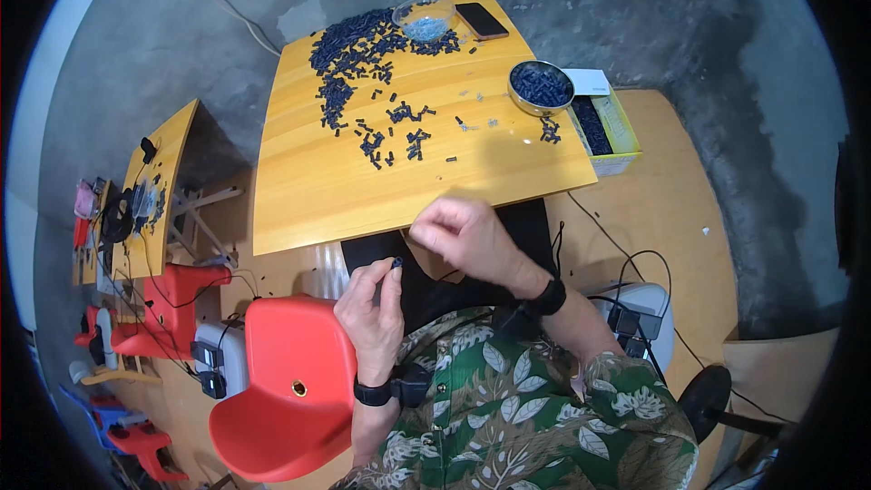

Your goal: Inspecting and sorting small black plastic components on a wooden table.

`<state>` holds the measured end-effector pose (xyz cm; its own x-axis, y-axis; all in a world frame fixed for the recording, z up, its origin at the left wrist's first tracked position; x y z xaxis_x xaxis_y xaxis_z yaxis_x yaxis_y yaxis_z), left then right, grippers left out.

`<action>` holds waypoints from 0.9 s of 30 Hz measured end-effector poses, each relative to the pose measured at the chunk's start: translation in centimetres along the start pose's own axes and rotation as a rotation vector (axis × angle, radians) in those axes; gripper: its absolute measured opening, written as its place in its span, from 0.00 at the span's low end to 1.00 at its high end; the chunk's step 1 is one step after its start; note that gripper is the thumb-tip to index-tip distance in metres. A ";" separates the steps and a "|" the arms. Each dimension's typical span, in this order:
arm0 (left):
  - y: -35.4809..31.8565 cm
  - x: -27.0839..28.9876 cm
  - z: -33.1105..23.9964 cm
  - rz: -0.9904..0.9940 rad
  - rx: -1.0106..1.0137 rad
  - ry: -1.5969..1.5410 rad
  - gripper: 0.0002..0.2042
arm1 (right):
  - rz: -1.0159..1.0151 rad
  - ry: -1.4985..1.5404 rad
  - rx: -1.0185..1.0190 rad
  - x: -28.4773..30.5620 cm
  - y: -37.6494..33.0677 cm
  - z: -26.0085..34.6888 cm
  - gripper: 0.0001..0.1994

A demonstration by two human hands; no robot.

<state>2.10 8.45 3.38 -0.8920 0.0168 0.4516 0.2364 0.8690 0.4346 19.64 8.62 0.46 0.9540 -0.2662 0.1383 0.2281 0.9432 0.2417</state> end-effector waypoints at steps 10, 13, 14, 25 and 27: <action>0.0 0.3 -0.3 -0.038 -0.044 -0.045 0.02 | -0.464 -0.657 0.089 13.6 5.3 -6.2 0.05; 0.1 0.2 -0.5 -0.031 -0.063 -0.032 0.02 | -0.465 -0.689 0.088 14.4 6.1 -7.1 0.03; 0.1 0.2 -0.6 -0.033 -0.068 -0.024 0.02 | -0.474 -0.717 0.133 14.3 6.2 -6.8 0.04; 0.1 0.4 -0.4 -0.032 -0.048 -0.035 0.02 | -0.465 -0.795 0.175 12.9 8.2 -6.5 0.05; 0.2 0.4 -0.4 -0.022 -0.045 -0.038 0.03 | -0.497 -0.859 0.201 13.0 8.9 -6.0 0.05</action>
<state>1.93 8.42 3.91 -0.9108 0.0173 0.4124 0.2331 0.8461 0.4793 35.21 14.81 -1.38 0.2790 -0.7474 0.6030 0.4490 0.6566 0.6061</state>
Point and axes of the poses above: each hand's wrist, its own y-axis towards the middle knuckle, its own x-axis out of the back of the hand, z = x × y, the point moved 10 cm from there along y, towards the middle knuckle, and after that the axes turned 1 degree about -x, right-handed, at the moved point
